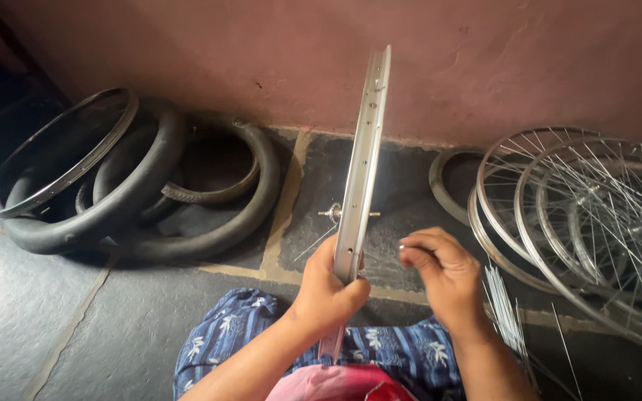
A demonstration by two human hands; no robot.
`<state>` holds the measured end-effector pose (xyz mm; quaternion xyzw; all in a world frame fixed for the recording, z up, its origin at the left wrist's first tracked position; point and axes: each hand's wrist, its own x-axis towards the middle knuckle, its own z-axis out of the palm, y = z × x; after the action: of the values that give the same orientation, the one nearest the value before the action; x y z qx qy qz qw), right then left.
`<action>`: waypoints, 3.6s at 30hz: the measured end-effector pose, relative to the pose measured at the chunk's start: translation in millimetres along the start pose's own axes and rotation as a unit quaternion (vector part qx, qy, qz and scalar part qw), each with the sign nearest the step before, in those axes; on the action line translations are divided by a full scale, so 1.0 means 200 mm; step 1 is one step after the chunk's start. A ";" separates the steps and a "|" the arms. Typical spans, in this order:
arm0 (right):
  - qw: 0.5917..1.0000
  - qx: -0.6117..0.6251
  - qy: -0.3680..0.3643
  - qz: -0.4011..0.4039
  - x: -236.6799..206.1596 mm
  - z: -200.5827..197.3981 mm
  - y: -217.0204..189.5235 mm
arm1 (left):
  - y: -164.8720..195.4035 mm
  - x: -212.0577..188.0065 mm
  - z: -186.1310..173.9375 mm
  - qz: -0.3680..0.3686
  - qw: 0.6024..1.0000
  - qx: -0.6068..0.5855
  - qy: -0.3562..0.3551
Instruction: The person sits on the floor with a bicycle wheel rim across their lap and laces spokes into it. They fan spokes from the hub, insert spoke ends through the rim eyelets one at a time, and thread nipples onto the spoke ends, working around the rim.
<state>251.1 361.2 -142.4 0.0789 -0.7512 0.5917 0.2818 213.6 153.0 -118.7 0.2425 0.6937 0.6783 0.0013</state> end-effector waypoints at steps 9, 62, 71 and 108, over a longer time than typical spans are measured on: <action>0.958 -0.158 -0.082 -0.223 0.04 0.33 -0.51 | 0.03 -0.06 -0.06 0.046 0.999 -0.023 -0.012; 0.936 -0.192 0.001 -0.293 -0.04 0.30 -0.47 | -0.03 -0.12 0.03 0.129 0.991 0.030 -0.029; 0.957 -0.089 -0.003 -0.275 -0.09 0.28 -0.36 | -0.03 -0.14 0.03 0.078 0.996 -0.020 -0.030; 0.936 -0.158 0.042 -0.310 -0.12 0.33 -0.39 | -0.04 -0.15 0.00 0.147 0.988 -0.006 -0.038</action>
<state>285.4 272.7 -98.9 0.2374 -0.7607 0.3509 0.4919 237.7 143.4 -135.8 0.3673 0.6459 0.6654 -0.0711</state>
